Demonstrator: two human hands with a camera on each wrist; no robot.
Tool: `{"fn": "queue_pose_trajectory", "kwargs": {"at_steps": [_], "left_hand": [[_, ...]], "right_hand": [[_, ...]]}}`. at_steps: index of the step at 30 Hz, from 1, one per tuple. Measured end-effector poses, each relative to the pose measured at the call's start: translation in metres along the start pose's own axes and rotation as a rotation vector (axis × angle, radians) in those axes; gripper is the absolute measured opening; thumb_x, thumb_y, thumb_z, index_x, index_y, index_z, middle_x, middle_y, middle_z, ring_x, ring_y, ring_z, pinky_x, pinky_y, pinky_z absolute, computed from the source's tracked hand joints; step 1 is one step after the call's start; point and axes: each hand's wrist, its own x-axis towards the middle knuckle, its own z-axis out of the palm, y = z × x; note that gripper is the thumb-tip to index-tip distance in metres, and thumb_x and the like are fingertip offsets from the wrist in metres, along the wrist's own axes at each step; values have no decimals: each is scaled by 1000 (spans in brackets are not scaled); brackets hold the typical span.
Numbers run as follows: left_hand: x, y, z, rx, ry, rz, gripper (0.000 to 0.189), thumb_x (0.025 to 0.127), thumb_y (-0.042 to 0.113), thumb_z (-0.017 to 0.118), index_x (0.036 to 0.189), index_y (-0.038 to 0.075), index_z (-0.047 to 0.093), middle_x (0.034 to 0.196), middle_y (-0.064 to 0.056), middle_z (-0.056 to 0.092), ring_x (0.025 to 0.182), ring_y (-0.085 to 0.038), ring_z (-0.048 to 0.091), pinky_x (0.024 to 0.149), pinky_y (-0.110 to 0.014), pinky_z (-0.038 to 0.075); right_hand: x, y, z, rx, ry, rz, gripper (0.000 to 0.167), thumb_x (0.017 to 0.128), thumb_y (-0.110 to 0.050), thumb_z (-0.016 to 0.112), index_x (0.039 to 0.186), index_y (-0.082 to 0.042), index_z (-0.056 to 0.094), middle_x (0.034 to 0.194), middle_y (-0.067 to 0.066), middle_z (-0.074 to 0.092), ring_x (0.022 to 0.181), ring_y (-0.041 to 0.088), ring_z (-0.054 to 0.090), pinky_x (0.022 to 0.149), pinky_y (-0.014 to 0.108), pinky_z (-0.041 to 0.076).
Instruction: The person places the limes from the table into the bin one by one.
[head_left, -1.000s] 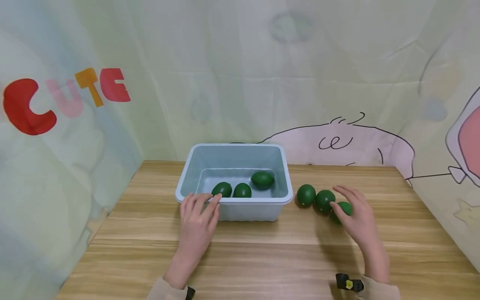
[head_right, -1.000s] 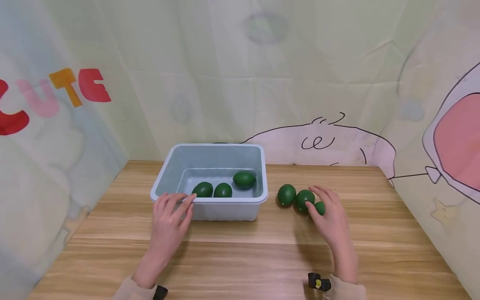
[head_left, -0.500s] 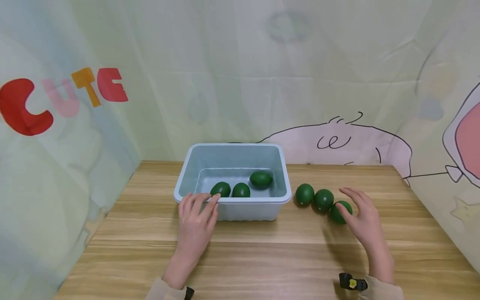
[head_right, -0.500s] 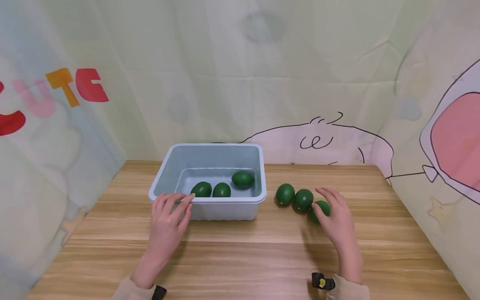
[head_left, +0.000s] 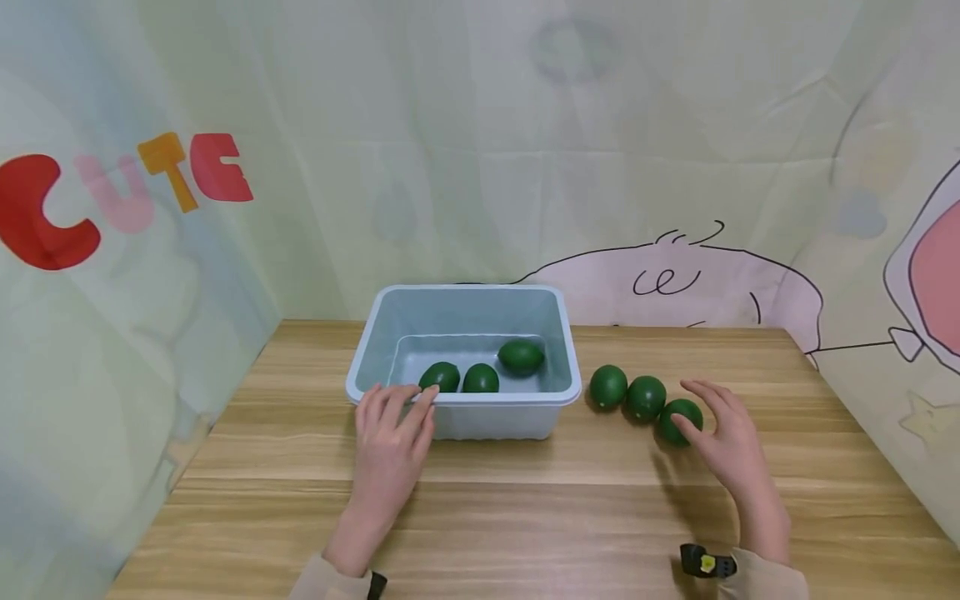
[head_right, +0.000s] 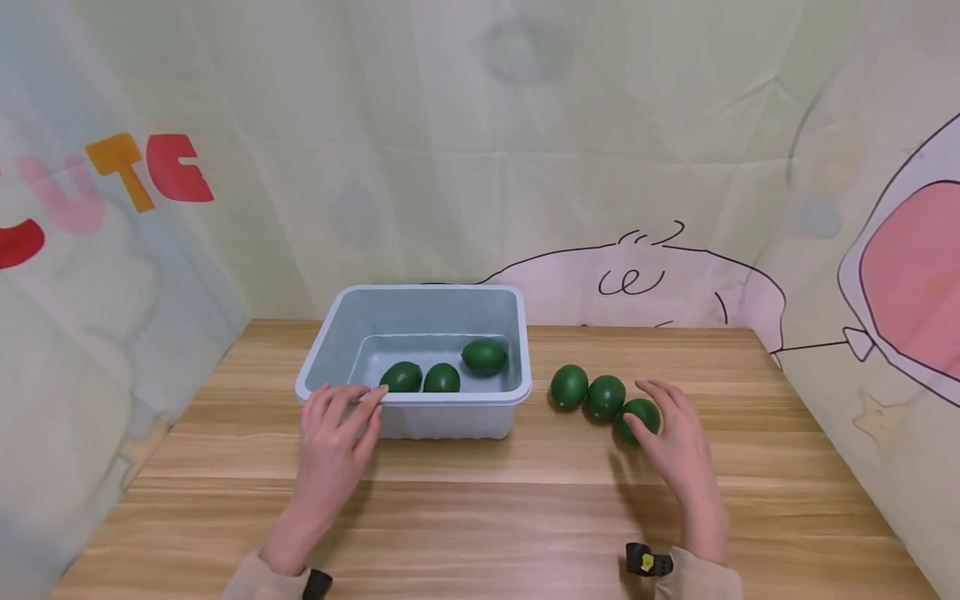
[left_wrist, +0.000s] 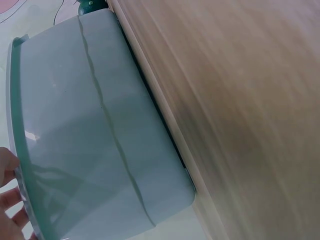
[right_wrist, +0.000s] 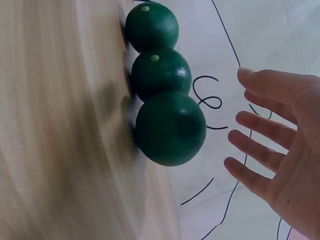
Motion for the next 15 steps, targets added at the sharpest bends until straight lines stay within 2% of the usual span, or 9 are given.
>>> {"fn": "queue_pose_trajectory", "kwargs": {"at_steps": [15], "left_hand": [[0, -1, 1, 2, -18, -19, 27, 84, 9, 68, 111, 7, 71, 102, -13, 65, 103, -32, 55, 103, -58, 36]], "right_hand": [[0, 9, 7, -6, -62, 26, 52, 87, -15, 70, 133, 0, 51, 135, 29, 47, 125, 50, 39, 99, 67, 32]]}}
